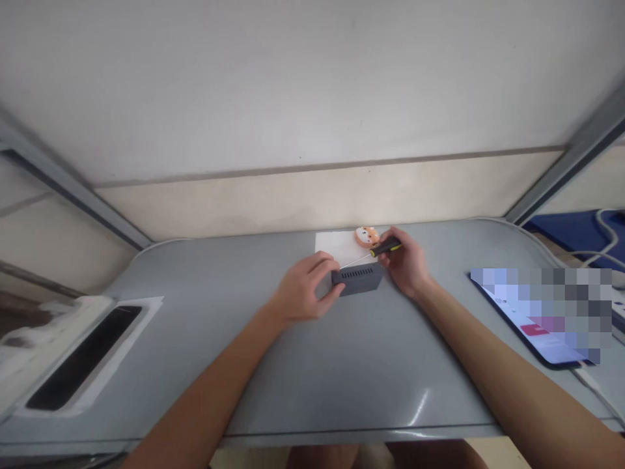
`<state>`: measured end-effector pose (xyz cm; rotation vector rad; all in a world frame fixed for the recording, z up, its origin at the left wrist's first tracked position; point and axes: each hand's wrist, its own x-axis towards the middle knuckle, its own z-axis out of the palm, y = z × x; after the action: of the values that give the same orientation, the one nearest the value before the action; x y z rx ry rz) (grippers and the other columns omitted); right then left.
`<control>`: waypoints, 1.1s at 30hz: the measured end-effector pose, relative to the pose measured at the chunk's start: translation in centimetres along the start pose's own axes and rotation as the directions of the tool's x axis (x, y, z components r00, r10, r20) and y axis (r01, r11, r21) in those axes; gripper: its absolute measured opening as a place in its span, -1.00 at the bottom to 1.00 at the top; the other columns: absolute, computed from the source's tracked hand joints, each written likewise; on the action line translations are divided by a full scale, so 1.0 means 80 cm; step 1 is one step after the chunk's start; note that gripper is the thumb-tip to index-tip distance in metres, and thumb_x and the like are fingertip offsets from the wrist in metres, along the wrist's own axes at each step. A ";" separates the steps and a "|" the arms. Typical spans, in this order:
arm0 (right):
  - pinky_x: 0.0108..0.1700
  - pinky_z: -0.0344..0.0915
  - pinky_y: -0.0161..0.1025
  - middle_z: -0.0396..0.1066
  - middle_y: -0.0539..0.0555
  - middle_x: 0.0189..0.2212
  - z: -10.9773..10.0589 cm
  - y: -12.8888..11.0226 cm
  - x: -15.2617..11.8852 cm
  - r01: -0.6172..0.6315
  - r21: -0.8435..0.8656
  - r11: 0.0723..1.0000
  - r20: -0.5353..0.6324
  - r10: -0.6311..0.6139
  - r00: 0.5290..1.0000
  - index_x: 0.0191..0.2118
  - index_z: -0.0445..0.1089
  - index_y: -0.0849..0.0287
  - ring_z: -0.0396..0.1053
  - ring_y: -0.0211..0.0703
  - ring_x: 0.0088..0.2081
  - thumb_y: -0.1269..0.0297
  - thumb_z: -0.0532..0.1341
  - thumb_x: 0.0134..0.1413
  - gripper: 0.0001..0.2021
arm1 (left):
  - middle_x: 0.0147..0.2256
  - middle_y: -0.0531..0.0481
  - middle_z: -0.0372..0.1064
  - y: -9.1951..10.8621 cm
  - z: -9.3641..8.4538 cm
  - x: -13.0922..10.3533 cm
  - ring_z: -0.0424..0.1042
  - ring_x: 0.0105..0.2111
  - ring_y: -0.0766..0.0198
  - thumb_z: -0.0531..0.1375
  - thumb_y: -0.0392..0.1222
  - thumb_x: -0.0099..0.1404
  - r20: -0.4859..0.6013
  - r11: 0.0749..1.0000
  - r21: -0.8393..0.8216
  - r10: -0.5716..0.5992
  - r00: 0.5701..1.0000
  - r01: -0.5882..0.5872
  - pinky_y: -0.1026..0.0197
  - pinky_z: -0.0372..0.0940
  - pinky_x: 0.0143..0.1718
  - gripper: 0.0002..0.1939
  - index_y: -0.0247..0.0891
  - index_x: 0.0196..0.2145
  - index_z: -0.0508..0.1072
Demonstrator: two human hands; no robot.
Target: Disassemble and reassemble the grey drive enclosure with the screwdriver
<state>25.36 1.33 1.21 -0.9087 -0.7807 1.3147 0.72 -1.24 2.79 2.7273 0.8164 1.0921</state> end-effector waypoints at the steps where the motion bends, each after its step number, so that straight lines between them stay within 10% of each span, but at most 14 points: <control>1: -0.56 0.04 -0.23 0.35 0.00 -0.51 0.000 -0.001 0.000 -0.002 0.001 1.000 -0.002 0.002 1.000 -0.47 0.41 0.09 0.18 -0.28 -0.57 -0.07 0.32 0.09 -0.66 | -0.13 -0.13 0.44 0.000 0.000 0.000 0.47 -0.16 0.14 0.21 -0.22 0.36 0.001 1.000 0.004 -0.002 1.000 0.002 0.09 0.41 -0.11 -0.82 -0.18 -0.08 0.36; 16: -0.48 0.12 -0.27 0.52 0.01 -0.43 0.013 0.007 -0.010 0.004 -0.373 0.928 -0.019 -0.012 1.000 -0.32 0.48 0.09 0.26 -0.26 -0.51 -0.29 0.26 0.14 -0.52 | -0.10 -0.11 0.49 -0.007 -0.005 -0.006 0.47 -0.22 0.17 0.10 -0.20 0.43 -0.120 0.997 0.055 -0.046 0.992 0.052 0.05 0.41 -0.11 -0.66 -0.18 0.14 0.27; 33: -0.49 0.07 -0.27 0.41 -0.01 -0.52 0.015 0.004 -0.011 0.005 -0.331 0.943 -0.042 -0.021 0.999 -0.34 0.48 0.12 0.14 -0.30 -0.55 -0.26 0.23 0.19 -0.52 | -0.23 -0.09 0.48 -0.005 -0.006 -0.005 0.47 -0.28 0.09 0.15 -0.31 0.20 -0.071 0.986 0.151 -0.061 0.996 0.072 0.00 0.38 -0.17 -0.50 -0.22 0.12 0.30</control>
<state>24.07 0.57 1.52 -1.1937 -0.9894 1.1649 -0.04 -1.17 2.82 2.7763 1.0349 1.1572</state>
